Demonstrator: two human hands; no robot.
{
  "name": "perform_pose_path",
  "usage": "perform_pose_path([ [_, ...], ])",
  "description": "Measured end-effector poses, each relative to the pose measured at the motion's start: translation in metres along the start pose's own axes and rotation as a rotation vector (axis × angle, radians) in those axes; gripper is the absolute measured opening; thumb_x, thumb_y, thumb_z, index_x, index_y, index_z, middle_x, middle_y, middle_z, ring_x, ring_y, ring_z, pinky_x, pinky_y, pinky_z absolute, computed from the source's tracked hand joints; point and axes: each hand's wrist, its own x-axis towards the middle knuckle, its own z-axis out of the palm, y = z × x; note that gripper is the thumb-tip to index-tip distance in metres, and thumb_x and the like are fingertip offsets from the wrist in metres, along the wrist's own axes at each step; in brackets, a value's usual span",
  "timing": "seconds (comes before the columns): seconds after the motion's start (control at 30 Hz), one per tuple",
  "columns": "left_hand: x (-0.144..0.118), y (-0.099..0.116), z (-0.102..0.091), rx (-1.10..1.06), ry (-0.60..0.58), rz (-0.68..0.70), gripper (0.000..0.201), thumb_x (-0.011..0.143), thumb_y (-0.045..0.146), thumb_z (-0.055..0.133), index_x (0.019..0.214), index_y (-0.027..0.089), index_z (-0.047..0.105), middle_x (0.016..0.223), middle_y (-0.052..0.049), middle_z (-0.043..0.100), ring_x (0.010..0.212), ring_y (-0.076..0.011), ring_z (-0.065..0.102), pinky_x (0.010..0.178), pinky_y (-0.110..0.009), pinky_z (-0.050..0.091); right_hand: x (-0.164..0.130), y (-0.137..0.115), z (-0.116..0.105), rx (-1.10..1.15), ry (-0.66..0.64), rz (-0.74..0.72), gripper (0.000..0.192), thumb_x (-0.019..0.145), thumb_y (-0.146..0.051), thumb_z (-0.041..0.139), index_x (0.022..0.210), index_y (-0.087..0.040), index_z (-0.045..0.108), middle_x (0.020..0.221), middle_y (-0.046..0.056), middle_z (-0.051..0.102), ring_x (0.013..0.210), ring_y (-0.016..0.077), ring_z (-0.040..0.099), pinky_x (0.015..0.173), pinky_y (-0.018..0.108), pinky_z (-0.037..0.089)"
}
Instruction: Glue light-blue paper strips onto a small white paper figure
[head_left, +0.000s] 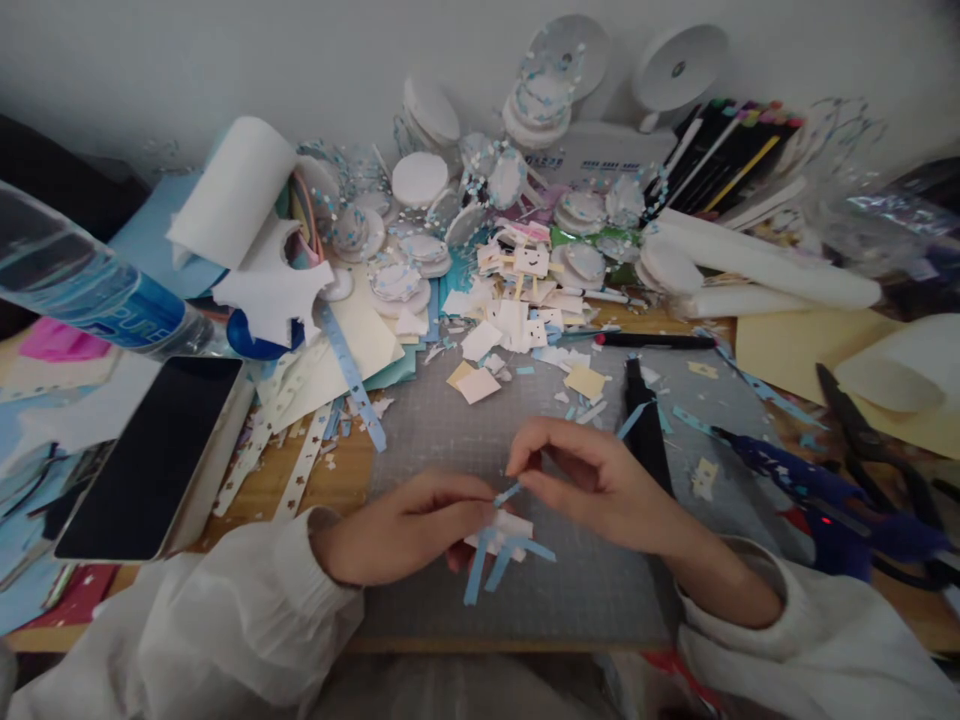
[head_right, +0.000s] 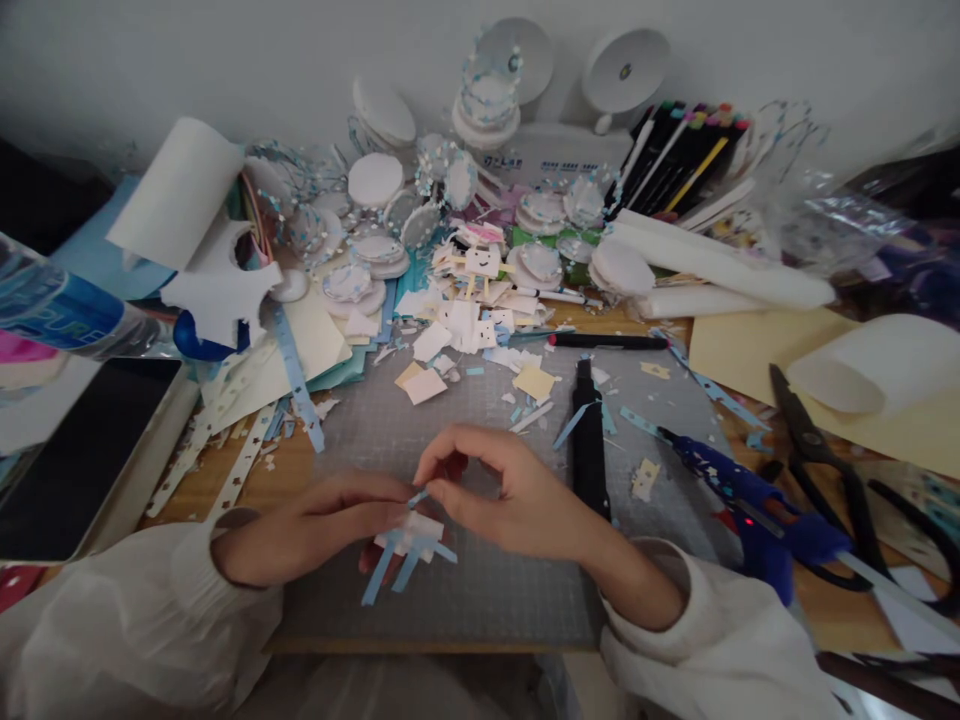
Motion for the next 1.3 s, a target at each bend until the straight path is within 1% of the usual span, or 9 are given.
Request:
perform_pose_path([
  [0.17,-0.001,0.002,0.001,0.032,0.031,0.007,0.036,0.087,0.044,0.048,0.087,0.012,0.066,0.068,-0.001,0.056,0.058,-0.0091,0.048,0.053,-0.019,0.041,0.000,0.007,-0.003,0.005,0.223,0.005,0.005,0.087,-0.020,0.054,0.090,-0.022,0.059,0.083,0.000,0.057,0.077,0.0118,0.054,0.069,0.023,0.044],
  [0.43,0.000,-0.005,-0.002,0.009,0.015,0.029,0.035,0.087,0.045,0.051,0.074,0.013,0.060,0.066,0.000,0.056,0.058,-0.0083,0.048,0.056,-0.019,0.043,0.001,0.001,0.009,-0.043,-0.017,0.063,0.010,0.087,-0.026,0.059,0.081,-0.019,0.054,0.075,-0.001,0.057,0.072,0.0111,0.052,0.066,0.023,0.043],
  [0.57,-0.002,0.001,-0.003,0.001,0.027,0.018,0.036,0.087,0.045,0.050,0.076,0.013,0.064,0.068,-0.001,0.060,0.058,-0.0089,0.050,0.055,-0.019,0.042,0.003,0.007,0.003,-0.033,0.136,0.104,0.015,0.088,-0.030,0.056,0.077,-0.019,0.053,0.072,-0.001,0.054,0.067,0.0112,0.052,0.061,0.023,0.042],
  [0.67,-0.003,0.004,-0.005,-0.029,-0.004,0.019,0.037,0.087,0.045,0.050,0.085,0.013,0.068,0.067,-0.002,0.062,0.057,-0.0095,0.051,0.053,-0.019,0.041,0.005,0.018,-0.006,-0.186,0.312,0.156,0.013,0.089,-0.029,0.053,0.079,-0.020,0.052,0.069,-0.001,0.054,0.063,0.0125,0.052,0.058,0.025,0.042],
  [0.73,-0.004,0.005,-0.006,-0.063,-0.014,0.023,0.037,0.086,0.044,0.051,0.088,0.012,0.070,0.066,-0.002,0.062,0.056,-0.0097,0.051,0.052,-0.020,0.040,0.005,0.025,-0.010,-0.357,0.407,0.111,0.007,0.089,-0.020,0.048,0.085,-0.020,0.054,0.077,0.002,0.059,0.072,0.0159,0.057,0.065,0.029,0.045],
  [0.8,-0.004,0.004,-0.007,-0.082,-0.013,0.025,0.037,0.086,0.043,0.051,0.089,0.012,0.071,0.066,-0.003,0.063,0.057,-0.0100,0.052,0.052,-0.020,0.040,0.005,0.028,-0.011,-0.499,0.442,0.002,0.019,0.087,-0.010,0.042,0.093,-0.021,0.057,0.093,0.006,0.062,0.090,0.0199,0.059,0.079,0.035,0.046],
  [0.93,-0.004,0.005,-0.007,-0.067,0.000,0.028,0.036,0.086,0.041,0.051,0.087,0.011,0.070,0.066,-0.003,0.062,0.057,-0.0102,0.052,0.052,-0.020,0.040,0.002,0.018,-0.004,-0.438,0.377,-0.147,0.023,0.088,-0.009,0.043,0.095,-0.023,0.060,0.103,0.006,0.062,0.102,0.0201,0.056,0.090,0.038,0.043],
  [1.1,-0.004,0.007,-0.006,-0.042,0.030,0.037,0.032,0.085,0.040,0.052,0.077,0.013,0.067,0.068,-0.002,0.063,0.058,-0.0103,0.052,0.054,-0.021,0.042,0.002,0.004,0.006,-0.222,0.185,-0.093,0.007,0.088,-0.022,0.055,0.093,-0.022,0.060,0.092,0.004,0.062,0.091,0.0173,0.057,0.083,0.033,0.046],
  [1.3,-0.002,0.004,-0.006,-0.029,0.049,0.059,0.032,0.086,0.040,0.050,0.073,0.014,0.064,0.066,-0.002,0.062,0.057,-0.0098,0.050,0.055,-0.020,0.043,0.002,0.002,0.008,-0.159,0.177,-0.167,0.004,0.084,-0.017,0.060,0.082,-0.021,0.060,0.080,0.002,0.061,0.081,0.0150,0.058,0.074,0.031,0.047],
])
